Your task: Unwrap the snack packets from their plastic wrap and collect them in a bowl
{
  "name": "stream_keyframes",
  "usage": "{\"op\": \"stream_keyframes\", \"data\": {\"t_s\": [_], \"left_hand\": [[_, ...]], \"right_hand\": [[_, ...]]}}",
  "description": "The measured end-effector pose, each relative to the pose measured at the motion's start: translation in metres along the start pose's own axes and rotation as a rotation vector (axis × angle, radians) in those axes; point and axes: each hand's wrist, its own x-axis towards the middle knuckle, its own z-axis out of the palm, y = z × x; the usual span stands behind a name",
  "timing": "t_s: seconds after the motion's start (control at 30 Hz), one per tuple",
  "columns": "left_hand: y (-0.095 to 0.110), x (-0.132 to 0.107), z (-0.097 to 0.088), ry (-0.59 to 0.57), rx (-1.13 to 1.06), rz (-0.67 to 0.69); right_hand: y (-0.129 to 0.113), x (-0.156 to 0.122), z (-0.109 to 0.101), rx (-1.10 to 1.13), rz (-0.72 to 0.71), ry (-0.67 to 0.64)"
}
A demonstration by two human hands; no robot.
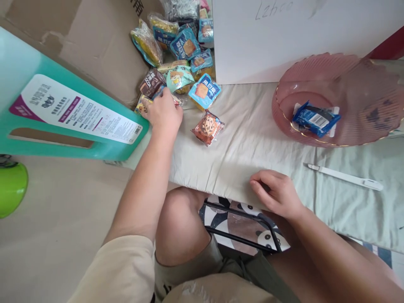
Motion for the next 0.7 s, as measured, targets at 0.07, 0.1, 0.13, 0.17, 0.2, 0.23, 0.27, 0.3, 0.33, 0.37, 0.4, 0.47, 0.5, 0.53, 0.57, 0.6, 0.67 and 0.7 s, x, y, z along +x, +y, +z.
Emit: {"op": "stream_keyframes", "data": {"t_s": [0.07, 0.1, 0.13, 0.17, 0.2, 0.23, 0.27, 0.3, 0.33, 0.37, 0.4, 0.47, 0.5, 0.53, 0.57, 0.6, 0.67, 0.7], "left_hand": [[0.014, -0.005, -0.007, -0.023, 0.128, -0.157], [0.022, -0.008, -0.009, -0.065, 0.15, -0.201], [0.029, -0.009, -0.012, -0.117, 0.138, -0.211], [0.036, -0.01, -0.014, -0.158, 0.113, -0.205], [0.041, -0.01, -0.016, -0.184, 0.087, -0.191], [0.044, -0.009, -0.017, -0.188, 0.064, -0.172], [0.044, -0.007, -0.018, -0.176, 0.048, -0.151], [0.042, -0.005, -0.02, -0.157, 0.038, -0.129], [0.037, -0.002, -0.021, -0.135, 0.035, -0.11], [0.031, 0.002, -0.022, -0.112, 0.038, -0.094], [0.024, 0.005, -0.022, -0.095, 0.044, -0.084], [0.01, 0.011, -0.023, -0.097, 0.055, -0.089], [0.005, 0.014, -0.023, -0.111, 0.059, -0.103], [0.003, 0.016, -0.023, -0.13, 0.062, -0.122], [0.004, 0.017, -0.024, -0.15, 0.067, -0.151], [0.009, 0.018, -0.026, -0.17, 0.08, -0.192], [0.029, 0.016, -0.033, -0.206, 0.145, -0.294], [0.042, 0.014, -0.037, -0.23, 0.204, -0.341]], "right_hand": [[0.0, -0.001, 0.0, -0.003, -0.012, 0.005], [0.001, -0.001, 0.0, -0.008, -0.021, 0.007], [0.001, -0.001, 0.0, -0.013, -0.027, 0.007], [0.001, -0.002, 0.0, -0.02, -0.031, 0.004], [0.001, -0.002, 0.0, -0.025, -0.033, -0.001], [0.001, -0.003, 0.0, -0.028, -0.033, -0.005], [0.002, -0.003, 0.0, -0.03, -0.035, -0.006], [0.002, -0.004, 0.001, -0.031, -0.037, -0.004], [0.002, -0.005, 0.001, -0.031, -0.039, -0.002], [0.002, -0.005, 0.001, -0.031, -0.042, -0.001], [0.002, -0.006, 0.001, -0.031, -0.047, -0.001], [0.002, -0.008, 0.0, -0.037, -0.055, -0.005], [0.001, -0.008, 0.0, -0.042, -0.058, -0.006], [0.001, -0.009, 0.001, -0.045, -0.059, -0.006], [0.001, -0.009, 0.001, -0.047, -0.06, -0.006], [0.001, -0.009, 0.001, -0.045, -0.057, -0.004], [0.002, -0.009, 0.002, -0.033, -0.053, -0.005], [0.002, -0.008, 0.002, -0.026, -0.05, -0.008]]}}
